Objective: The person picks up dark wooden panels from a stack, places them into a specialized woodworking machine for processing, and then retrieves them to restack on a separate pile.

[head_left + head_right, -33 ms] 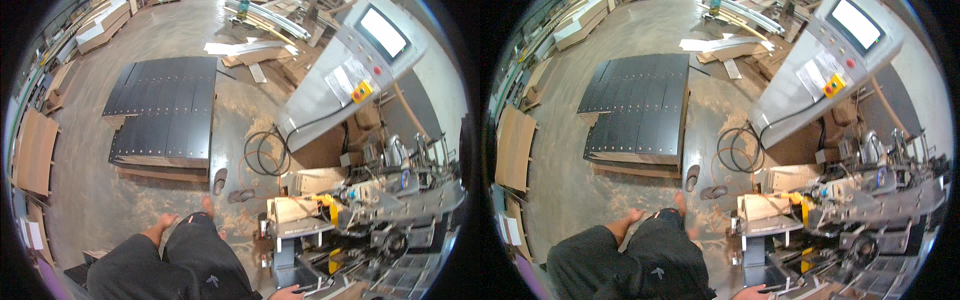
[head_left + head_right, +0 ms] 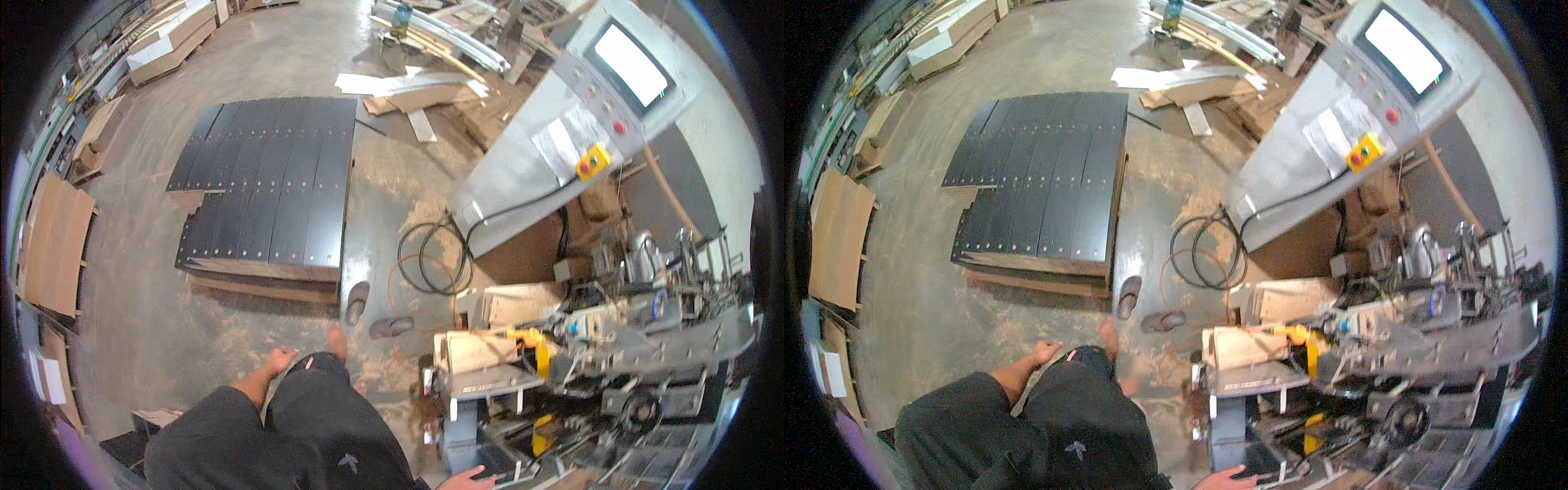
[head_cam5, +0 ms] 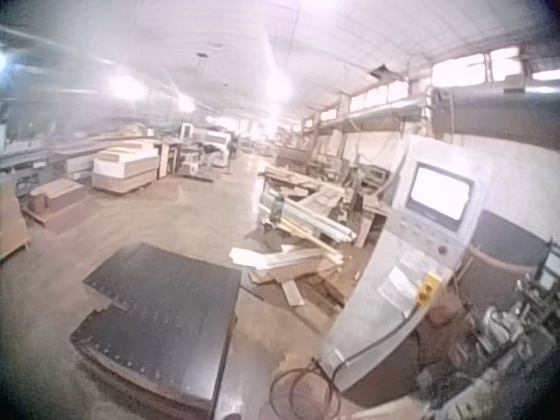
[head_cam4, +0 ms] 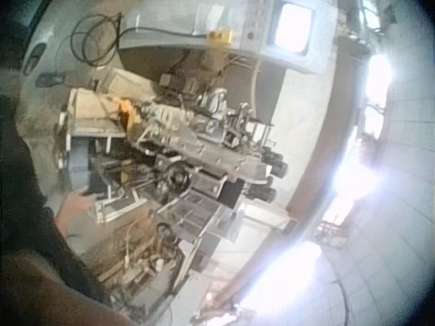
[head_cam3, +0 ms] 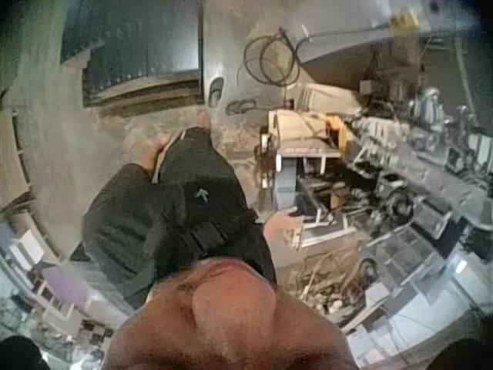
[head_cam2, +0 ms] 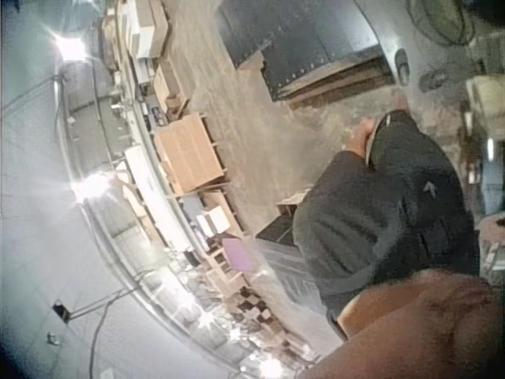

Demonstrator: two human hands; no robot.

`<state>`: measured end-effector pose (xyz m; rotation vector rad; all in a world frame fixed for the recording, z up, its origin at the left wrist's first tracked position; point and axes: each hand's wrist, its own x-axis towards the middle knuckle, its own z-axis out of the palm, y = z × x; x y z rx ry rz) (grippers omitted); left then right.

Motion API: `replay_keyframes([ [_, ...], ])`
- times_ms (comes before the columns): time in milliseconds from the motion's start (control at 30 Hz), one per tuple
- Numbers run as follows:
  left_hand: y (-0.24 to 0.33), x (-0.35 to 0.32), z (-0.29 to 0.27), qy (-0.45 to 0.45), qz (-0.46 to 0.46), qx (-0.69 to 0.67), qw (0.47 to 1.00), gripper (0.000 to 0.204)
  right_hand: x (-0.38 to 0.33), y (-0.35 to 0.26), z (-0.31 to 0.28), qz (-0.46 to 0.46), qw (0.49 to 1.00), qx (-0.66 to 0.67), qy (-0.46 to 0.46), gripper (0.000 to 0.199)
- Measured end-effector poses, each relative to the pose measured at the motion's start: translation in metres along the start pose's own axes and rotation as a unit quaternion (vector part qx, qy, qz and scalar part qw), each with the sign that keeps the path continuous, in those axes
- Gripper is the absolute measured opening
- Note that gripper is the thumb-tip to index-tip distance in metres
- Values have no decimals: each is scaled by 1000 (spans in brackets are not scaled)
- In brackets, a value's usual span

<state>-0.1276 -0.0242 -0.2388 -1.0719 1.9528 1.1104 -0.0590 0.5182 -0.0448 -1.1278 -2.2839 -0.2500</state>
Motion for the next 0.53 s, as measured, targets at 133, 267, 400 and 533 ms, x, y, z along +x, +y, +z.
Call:
replay_keyframes([
  [133, 108, 73, 24, 7, 178, -198, 964, 59, 5, -148, -25, -204, 883, 339, -254, 42],
  [267, 259, 80, 25, -149, 211, -261, 930, 68, 38, -303, -14, -358, 773, 364, -378, 51],
  [400, 371, 27, 19, -360, 170, -376, 837, 85, 91, -436, -43, -441, 740, 415, -291, 69],
  [533, 405, 8, 2, -450, 90, -454, 764, 88, 123, -545, -104, -457, 689, 522, -209, 84],
])
